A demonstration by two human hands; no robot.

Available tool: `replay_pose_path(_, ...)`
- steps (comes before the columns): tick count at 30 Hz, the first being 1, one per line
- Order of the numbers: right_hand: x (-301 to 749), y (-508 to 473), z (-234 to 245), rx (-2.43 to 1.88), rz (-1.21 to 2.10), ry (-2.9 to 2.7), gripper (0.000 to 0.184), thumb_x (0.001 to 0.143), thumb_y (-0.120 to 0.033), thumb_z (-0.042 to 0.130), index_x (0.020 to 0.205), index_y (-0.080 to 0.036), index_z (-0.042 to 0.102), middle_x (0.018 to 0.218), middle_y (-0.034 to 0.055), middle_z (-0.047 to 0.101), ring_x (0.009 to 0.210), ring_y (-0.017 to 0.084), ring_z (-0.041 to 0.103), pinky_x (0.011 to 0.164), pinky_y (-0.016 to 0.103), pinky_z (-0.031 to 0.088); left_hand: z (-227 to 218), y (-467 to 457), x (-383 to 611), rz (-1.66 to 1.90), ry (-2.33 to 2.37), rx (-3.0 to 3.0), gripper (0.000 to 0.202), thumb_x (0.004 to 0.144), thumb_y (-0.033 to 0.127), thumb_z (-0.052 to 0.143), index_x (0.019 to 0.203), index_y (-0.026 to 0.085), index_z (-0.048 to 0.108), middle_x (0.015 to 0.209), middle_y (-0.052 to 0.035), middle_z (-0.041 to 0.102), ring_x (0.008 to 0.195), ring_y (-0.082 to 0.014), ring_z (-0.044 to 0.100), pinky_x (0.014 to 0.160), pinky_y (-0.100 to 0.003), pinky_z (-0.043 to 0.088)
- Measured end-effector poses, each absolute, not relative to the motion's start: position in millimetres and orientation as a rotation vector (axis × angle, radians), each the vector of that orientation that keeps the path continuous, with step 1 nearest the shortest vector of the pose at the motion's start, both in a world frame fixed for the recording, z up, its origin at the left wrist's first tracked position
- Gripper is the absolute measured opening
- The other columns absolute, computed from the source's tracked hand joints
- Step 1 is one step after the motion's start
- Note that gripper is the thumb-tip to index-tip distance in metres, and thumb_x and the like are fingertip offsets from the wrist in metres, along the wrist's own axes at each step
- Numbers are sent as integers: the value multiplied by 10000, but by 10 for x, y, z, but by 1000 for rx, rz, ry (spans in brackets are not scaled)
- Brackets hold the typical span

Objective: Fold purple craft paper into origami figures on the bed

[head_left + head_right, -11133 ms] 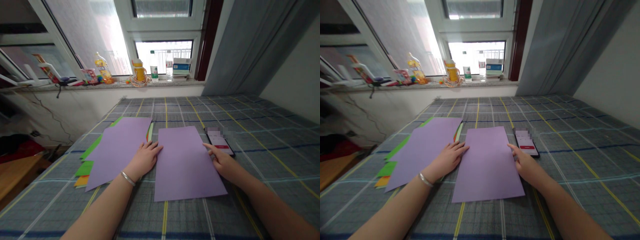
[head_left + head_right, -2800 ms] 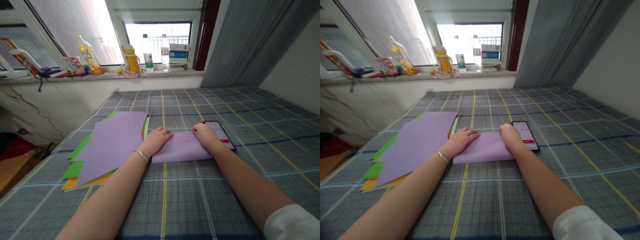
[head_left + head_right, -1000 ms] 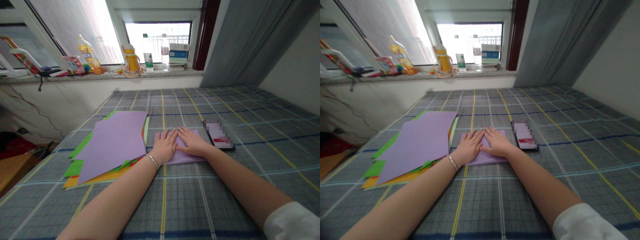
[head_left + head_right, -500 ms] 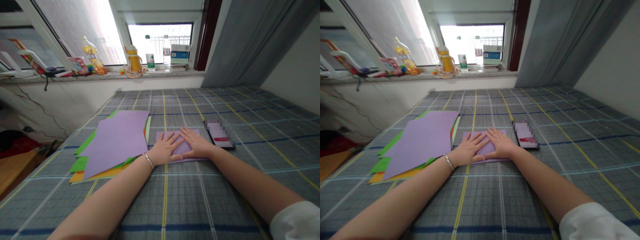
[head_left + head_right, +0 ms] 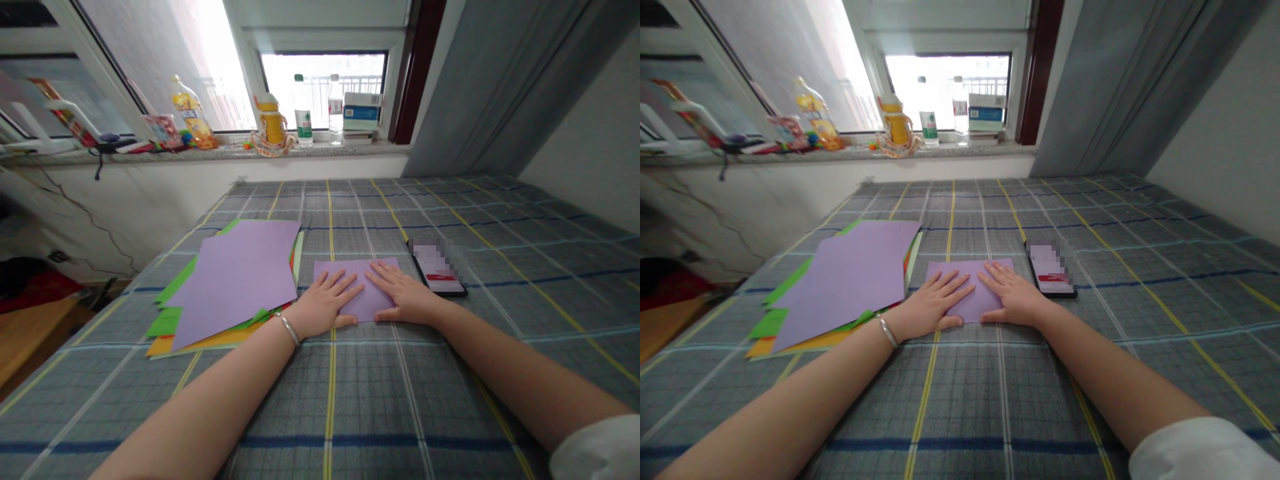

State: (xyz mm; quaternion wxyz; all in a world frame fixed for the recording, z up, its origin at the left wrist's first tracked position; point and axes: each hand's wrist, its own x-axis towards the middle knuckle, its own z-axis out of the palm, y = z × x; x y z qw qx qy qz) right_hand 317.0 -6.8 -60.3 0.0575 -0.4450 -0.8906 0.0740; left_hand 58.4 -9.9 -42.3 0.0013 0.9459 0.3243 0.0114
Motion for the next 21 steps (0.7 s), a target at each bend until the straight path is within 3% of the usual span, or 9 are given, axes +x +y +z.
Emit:
replay_pose_path(5, 3196, -166, -594, -1348, 196, -2711, 836, 842, -631, 501, 1506, -175, 274, 1569, 147, 169, 1451, 269, 136, 1174, 461, 184, -419, -188, 581, -28, 1108, 2980, 546, 986, 448, 357, 1493, 273, 253, 1576, -60, 206, 1453, -261, 192, 1156, -492, 191)
replay_pose_path(12, 3244, -309, -589, -1369, 113, -2718, 622, 956, -470, 363, 1493, -161, 307, 1564, 133, 196, 1447, 243, 151, 1177, 446, 184, -422, -270, 543, -28, 1212, 2974, 524, 1003, 389, 297, 1497, 224, 247, 1571, -99, 215, 1447, -258, 214, 1153, -473, 214)
replay_pose_path(21, 3187, -382, -534, -1371, 10, -2675, 595, 941, -423, 432, 1459, -135, 382, 1539, 162, 284, 1427, 287, 237, 1160, 461, 241, -460, -416, 627, 116, 1358, 2936, 571, 960, 459, 390, 1458, 184, 339, 1527, -171, 306, 1415, -322, 280, 1124, -533, 251)
